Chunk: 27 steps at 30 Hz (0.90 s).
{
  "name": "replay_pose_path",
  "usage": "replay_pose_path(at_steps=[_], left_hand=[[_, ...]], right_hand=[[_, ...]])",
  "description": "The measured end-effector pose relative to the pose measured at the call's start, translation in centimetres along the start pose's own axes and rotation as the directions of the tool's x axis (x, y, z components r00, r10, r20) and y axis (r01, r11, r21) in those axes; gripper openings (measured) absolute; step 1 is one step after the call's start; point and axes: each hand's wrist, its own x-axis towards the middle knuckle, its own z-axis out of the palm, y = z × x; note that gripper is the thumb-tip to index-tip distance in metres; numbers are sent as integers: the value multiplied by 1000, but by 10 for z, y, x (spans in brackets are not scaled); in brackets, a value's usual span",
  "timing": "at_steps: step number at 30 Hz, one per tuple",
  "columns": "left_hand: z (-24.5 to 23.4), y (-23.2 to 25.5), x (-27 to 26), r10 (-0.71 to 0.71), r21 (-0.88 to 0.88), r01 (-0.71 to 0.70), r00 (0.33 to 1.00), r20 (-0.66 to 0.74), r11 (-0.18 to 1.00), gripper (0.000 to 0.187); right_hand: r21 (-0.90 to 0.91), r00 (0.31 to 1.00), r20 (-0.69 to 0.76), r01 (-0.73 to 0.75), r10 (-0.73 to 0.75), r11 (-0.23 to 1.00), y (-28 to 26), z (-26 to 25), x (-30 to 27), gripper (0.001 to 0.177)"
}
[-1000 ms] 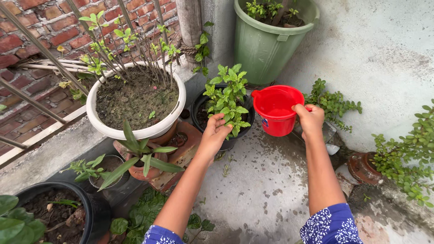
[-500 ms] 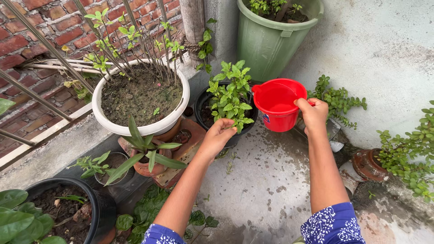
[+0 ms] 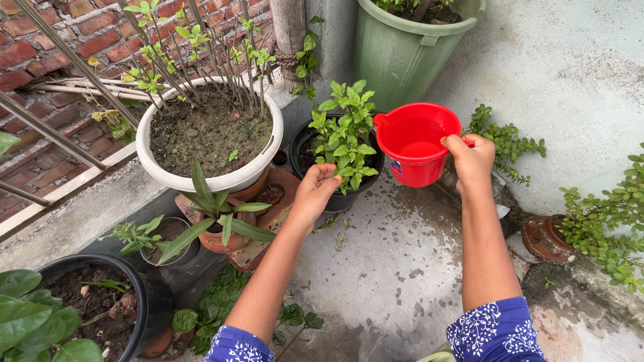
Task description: The person fills a red mug with water from a tap and pours it into various potted plants on a balcony.
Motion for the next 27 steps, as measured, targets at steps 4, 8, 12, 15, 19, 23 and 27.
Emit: replay_pose_path(at_steps=[4, 8, 12, 15, 19, 23, 27], left_hand=[[4, -1, -1, 22, -37, -21, 1000, 19, 999, 42], [7, 2, -4, 58, -40, -56, 998, 39, 998, 43], [12, 15, -12, 41, -4, -41, 997, 65, 999, 47], [29, 23, -19, 51, 32, -54, 994, 98, 998, 55], [70, 22, -31, -21, 25, 16, 971, 239, 1000, 72], [98, 17, -37, -4, -135, 63, 917, 398, 989, 93], [103, 16, -40, 56, -273, 65, 909, 414, 960, 95]], right_hand=[[-27, 1000, -1, -3, 3, 1000, -6, 3, -3, 25], [-23, 1000, -4, -11, 11, 1000, -14, 7, -6, 23], [-52, 1000, -1, -13, 13, 999, -19, 6, -9, 25], [-79, 1000, -4, -8, 8, 997, -20, 5, -9, 27], [-89, 1000, -16, -7, 6, 996, -20, 4, -8, 28], [-87, 999, -34, -12, 9, 996, -17, 2, -7, 28], [-67, 1000, -21, 0, -2, 998, -13, 1, -6, 29]])
